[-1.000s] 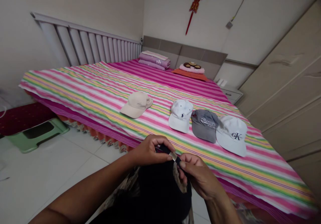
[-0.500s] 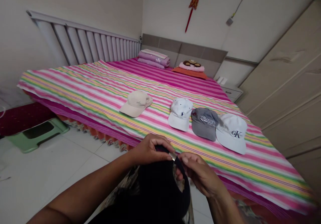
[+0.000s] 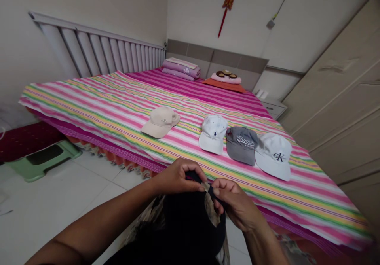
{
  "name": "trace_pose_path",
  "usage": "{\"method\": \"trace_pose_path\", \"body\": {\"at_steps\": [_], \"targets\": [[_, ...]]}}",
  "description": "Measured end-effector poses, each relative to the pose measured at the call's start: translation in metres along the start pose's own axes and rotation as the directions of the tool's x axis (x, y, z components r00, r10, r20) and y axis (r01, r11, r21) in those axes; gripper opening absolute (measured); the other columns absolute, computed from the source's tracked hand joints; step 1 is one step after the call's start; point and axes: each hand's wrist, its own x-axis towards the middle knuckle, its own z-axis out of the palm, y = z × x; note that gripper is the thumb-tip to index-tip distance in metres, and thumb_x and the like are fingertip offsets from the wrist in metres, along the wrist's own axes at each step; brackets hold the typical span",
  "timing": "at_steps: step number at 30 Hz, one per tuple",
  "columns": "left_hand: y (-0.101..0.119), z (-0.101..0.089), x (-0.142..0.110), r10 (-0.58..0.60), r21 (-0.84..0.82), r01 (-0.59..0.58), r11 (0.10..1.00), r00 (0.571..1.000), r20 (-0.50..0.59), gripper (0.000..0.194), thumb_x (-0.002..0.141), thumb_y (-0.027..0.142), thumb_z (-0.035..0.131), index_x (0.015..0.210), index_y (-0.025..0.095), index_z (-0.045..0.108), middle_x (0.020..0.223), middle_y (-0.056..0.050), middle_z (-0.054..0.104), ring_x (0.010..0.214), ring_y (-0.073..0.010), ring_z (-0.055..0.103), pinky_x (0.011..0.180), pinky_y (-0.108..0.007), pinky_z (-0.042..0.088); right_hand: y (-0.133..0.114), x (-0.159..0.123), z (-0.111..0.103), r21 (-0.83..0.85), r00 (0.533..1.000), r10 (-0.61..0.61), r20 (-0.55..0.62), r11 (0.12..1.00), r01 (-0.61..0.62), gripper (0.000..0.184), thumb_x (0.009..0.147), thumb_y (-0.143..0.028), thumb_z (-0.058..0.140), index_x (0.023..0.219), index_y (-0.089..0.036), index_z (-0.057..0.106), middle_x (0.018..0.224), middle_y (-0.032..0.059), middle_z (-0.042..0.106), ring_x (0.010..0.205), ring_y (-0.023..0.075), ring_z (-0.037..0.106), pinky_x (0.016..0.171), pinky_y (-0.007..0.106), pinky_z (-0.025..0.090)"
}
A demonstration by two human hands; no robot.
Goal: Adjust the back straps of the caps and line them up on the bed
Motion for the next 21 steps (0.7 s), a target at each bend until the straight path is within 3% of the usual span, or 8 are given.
{"method": "trace_pose_path", "body": {"at_steps": [5,8,12,15,21], "targets": [[-0.001,-0.010,0.005,-0.178,-0.260,0.200,0.945,0.978,0.106,0.031,0.075,0.038,0.056,0.090,0.012,0.063,0.087,-0.007,0.066,0.079,-0.0133,0.058,0.073,-0.024,0.042,-0.001,0.000,0.000,-0.010,1.000,-0.002,-0.012,1.000,0.002,0.024,0.063,-0.031,0.070,0.060,-0.012,0.055,0.043,-0.0029,0.054,0.033,0.0019,0.039,0.035,0.013,0.027],[-0.005,-0.018,0.016,-0.244,-0.393,0.303,0.868,0.950,0.194,0.037,0.074,0.045,0.055,0.083,0.010,0.062,0.088,-0.008,0.064,0.082,-0.0137,0.057,0.076,-0.025,0.040,-0.002,0.001,0.000,-0.022,1.000,-0.007,-0.024,1.000,0.007,0.024,0.062,-0.031,0.070,0.060,-0.012,0.056,0.042,-0.0031,0.053,0.033,0.0017,0.038,0.035,0.013,0.025],[-0.008,-0.022,0.029,-0.327,-0.362,0.479,0.800,0.853,0.406,0.043,0.068,0.054,0.057,0.066,0.011,0.057,0.071,-0.003,0.061,0.063,-0.0098,0.052,0.061,-0.021,0.039,-0.003,0.002,0.001,-0.036,0.999,-0.020,-0.026,0.999,0.019,0.024,0.062,-0.031,0.070,0.059,-0.012,0.056,0.043,-0.0033,0.053,0.033,0.0018,0.037,0.035,0.014,0.025],[-0.004,-0.019,0.032,-0.393,-0.293,0.564,0.772,0.786,0.477,0.042,0.065,0.053,0.060,0.061,0.012,0.054,0.052,0.004,0.049,0.045,-0.0050,0.039,0.044,-0.017,0.029,-0.004,0.002,0.002,-0.047,0.999,-0.023,-0.032,0.999,0.022,0.024,0.062,-0.031,0.070,0.060,-0.012,0.056,0.042,-0.0032,0.053,0.033,0.0018,0.037,0.034,0.014,0.024],[-0.001,-0.012,0.031,-0.423,-0.342,0.625,0.702,0.752,0.505,0.029,0.060,0.037,0.069,0.060,0.013,0.052,0.044,0.008,0.043,0.037,-0.0024,0.032,0.037,-0.015,0.022,-0.003,0.002,0.000,-0.039,0.999,-0.028,-0.045,0.999,0.026,0.023,0.063,-0.030,0.069,0.059,-0.013,0.056,0.042,-0.0032,0.053,0.033,0.0021,0.037,0.034,0.014,0.025]]}}
